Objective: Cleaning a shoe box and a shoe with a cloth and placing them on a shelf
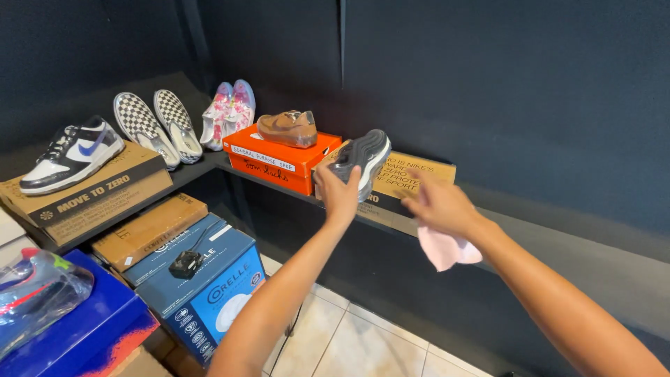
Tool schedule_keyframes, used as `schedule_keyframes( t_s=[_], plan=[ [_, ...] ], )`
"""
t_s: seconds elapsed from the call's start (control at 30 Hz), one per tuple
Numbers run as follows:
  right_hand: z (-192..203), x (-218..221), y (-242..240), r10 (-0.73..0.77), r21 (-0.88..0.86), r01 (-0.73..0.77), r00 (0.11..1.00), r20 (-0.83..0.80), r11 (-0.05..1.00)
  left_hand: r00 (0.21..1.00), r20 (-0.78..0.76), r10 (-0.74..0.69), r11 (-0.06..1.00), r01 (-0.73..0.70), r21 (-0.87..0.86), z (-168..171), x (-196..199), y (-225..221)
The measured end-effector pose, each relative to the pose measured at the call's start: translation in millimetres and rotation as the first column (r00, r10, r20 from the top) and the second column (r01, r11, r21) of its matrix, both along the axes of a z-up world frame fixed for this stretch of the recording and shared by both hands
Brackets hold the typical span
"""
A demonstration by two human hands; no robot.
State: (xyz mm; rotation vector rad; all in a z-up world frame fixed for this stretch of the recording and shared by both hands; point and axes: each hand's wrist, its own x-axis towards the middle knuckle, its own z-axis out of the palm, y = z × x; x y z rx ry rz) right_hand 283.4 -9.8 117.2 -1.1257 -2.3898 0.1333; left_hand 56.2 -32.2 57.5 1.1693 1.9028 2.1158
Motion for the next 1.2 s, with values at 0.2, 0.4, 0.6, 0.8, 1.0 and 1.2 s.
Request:
schedule_keyframes(
  t_s=[0.2,0.4,0.6,0.8,1.0,1.2],
  plan=[
    [7.1,-38.9,4.3,0.216,-0.182,-0.197,0.972,0.094,0.963,0.982,-0.111,0.155,0.988,-0.153,0.031,7.8,41.8,21.0],
    [17.5,-26.5,36.7,-0.049,-0.165,0.059,0.997,0.065,0.985,0.955,-0.081,-0.285,0.953,0.291,0.084,4.3,75.1,16.6],
    [30.4,2.6,72.6,-0.034,-0.350,0.043,0.999,0.032,0.936,0.898,-0.353,-0.261,0.923,0.339,0.180,9.7,21.1,35.5],
    [18.4,12.6,111.6,0.116,-0.296,-0.185,0.965,-0.236,0.937,0.898,-0.427,-0.104,0.990,0.050,-0.135,4.1,-49.2,84.2],
    [4.2,2.7,128.3,0.017,-0.337,-0.049,0.995,-0.097,0.940,0.871,-0.420,-0.256,0.822,-0.032,-0.569,-28.3,-95.1,137.7],
    [15.2,-0.8,145.1,-0.069,-0.249,0.103,0.987,0.142,0.963,0.869,-0.472,-0.144,0.822,-0.160,-0.546,-21.4,-77.1,122.9]
  ],
)
